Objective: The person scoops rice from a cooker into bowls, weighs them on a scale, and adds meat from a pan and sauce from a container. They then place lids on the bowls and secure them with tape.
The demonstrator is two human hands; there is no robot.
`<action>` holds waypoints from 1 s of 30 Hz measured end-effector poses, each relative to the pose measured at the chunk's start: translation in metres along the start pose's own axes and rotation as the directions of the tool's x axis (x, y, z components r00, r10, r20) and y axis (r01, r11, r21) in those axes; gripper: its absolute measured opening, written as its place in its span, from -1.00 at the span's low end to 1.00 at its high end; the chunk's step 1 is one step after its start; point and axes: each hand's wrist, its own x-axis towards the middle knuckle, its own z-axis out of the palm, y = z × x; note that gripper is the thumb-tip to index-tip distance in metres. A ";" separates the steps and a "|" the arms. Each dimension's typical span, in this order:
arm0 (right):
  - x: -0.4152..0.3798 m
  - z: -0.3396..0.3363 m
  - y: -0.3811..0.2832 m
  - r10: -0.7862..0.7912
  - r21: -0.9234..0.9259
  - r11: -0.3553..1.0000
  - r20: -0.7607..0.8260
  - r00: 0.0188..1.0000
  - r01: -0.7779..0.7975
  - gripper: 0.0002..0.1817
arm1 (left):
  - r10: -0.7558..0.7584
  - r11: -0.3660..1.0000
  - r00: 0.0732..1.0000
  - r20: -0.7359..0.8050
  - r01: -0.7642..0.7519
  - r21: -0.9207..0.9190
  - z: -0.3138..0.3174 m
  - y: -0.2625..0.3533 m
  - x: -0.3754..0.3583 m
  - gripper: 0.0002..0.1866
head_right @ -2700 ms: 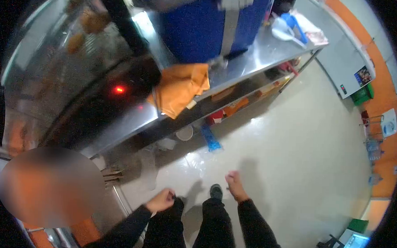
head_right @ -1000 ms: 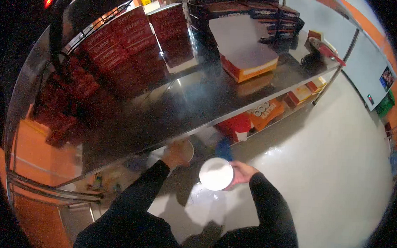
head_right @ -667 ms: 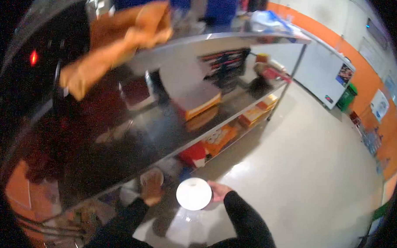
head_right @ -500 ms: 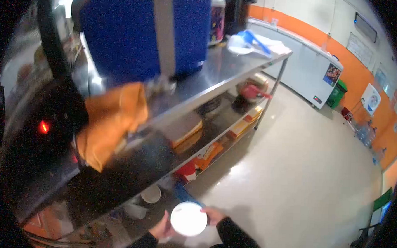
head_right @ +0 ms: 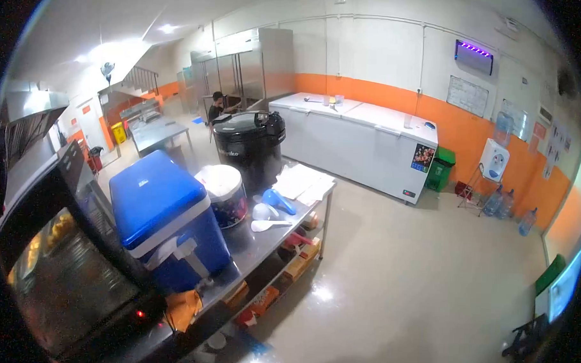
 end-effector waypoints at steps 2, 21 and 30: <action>0.023 -0.009 0.085 -0.178 -0.152 0.971 0.043 0.983 0.183 -0.61 | 0.006 0.998 1.000 0.011 -0.006 0.069 0.012 -0.006 -0.004 -0.37; 0.488 -0.088 -0.114 -0.170 0.443 0.893 0.178 0.969 0.076 -0.50 | 0.546 0.799 0.833 0.091 -0.485 -0.357 0.057 0.281 -0.009 -0.25; 0.641 -0.169 -0.251 -0.671 -0.077 0.705 0.248 0.699 0.705 -0.44 | 0.675 0.638 0.710 -0.201 -0.699 -0.324 0.132 0.425 0.009 -0.26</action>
